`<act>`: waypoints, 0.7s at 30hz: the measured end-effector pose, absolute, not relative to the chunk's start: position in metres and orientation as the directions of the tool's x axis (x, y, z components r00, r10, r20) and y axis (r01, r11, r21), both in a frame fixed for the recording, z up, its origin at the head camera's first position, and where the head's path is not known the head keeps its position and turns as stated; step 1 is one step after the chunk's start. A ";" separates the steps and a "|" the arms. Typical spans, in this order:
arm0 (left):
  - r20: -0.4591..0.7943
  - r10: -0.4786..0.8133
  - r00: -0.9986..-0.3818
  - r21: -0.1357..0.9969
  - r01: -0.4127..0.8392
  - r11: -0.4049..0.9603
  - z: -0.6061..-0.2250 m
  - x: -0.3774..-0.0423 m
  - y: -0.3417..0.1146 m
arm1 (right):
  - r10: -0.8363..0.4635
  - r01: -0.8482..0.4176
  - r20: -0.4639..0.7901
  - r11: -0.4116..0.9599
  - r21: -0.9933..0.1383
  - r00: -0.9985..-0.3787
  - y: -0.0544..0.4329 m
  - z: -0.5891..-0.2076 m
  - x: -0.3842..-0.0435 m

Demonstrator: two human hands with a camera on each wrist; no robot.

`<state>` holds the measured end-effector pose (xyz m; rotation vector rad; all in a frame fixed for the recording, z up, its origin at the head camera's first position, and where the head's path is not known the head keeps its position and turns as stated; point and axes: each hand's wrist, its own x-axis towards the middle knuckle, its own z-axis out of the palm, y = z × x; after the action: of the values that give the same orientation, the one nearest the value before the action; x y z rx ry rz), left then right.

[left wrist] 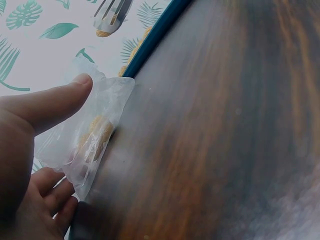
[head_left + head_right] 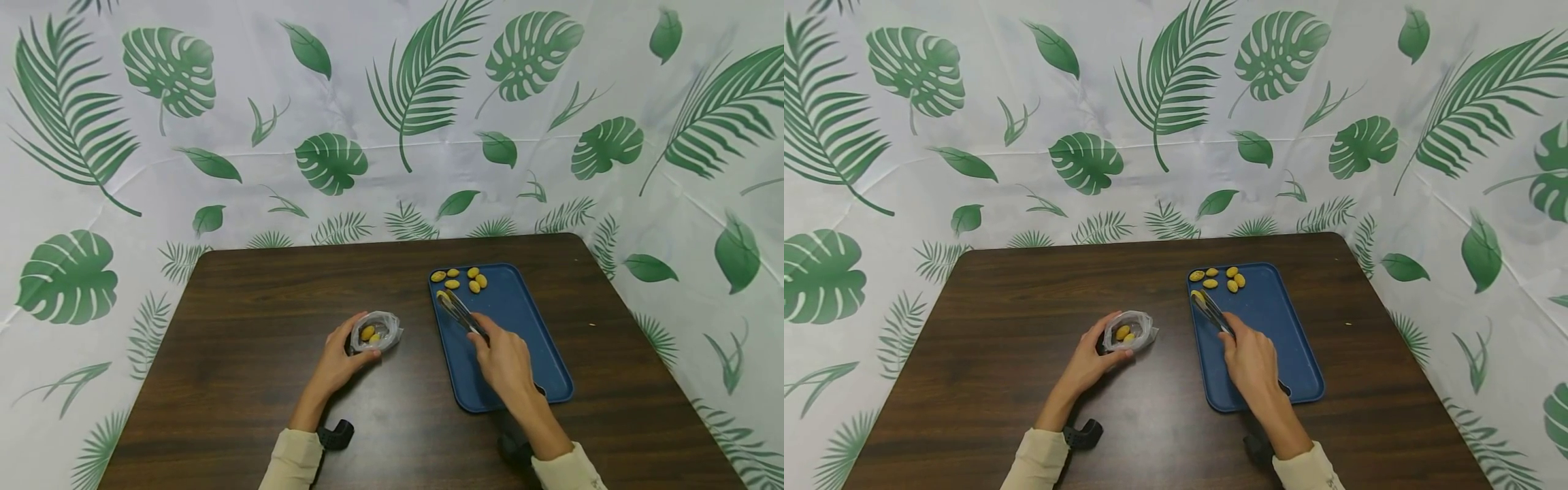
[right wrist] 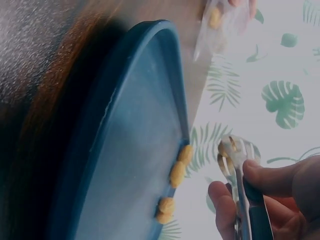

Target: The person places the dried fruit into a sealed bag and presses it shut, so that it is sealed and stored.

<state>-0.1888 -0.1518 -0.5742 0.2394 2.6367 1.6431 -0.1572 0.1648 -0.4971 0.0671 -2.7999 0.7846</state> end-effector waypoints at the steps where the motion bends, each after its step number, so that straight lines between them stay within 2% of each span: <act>1: 0.066 0.144 -0.987 0.894 0.122 0.430 -0.574 -0.189 -0.152 | 0.017 -0.107 0.235 0.855 -0.507 -0.972 0.164 -0.497 -0.157; 11: 0.081 0.144 -0.986 0.899 0.135 0.417 -0.572 -0.189 -0.151 | -0.011 -0.155 0.284 0.858 -0.490 -0.959 0.159 -0.495 -0.152; 21: 0.084 0.153 -0.985 0.899 0.141 0.414 -0.572 -0.190 -0.151 | -0.062 -0.249 0.400 0.865 -0.435 -0.914 0.155 -0.494 -0.151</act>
<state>-0.1903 -0.1515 -0.5716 0.2731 2.6320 1.6721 -0.1513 0.1548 -0.4945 0.2311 -2.6610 0.6927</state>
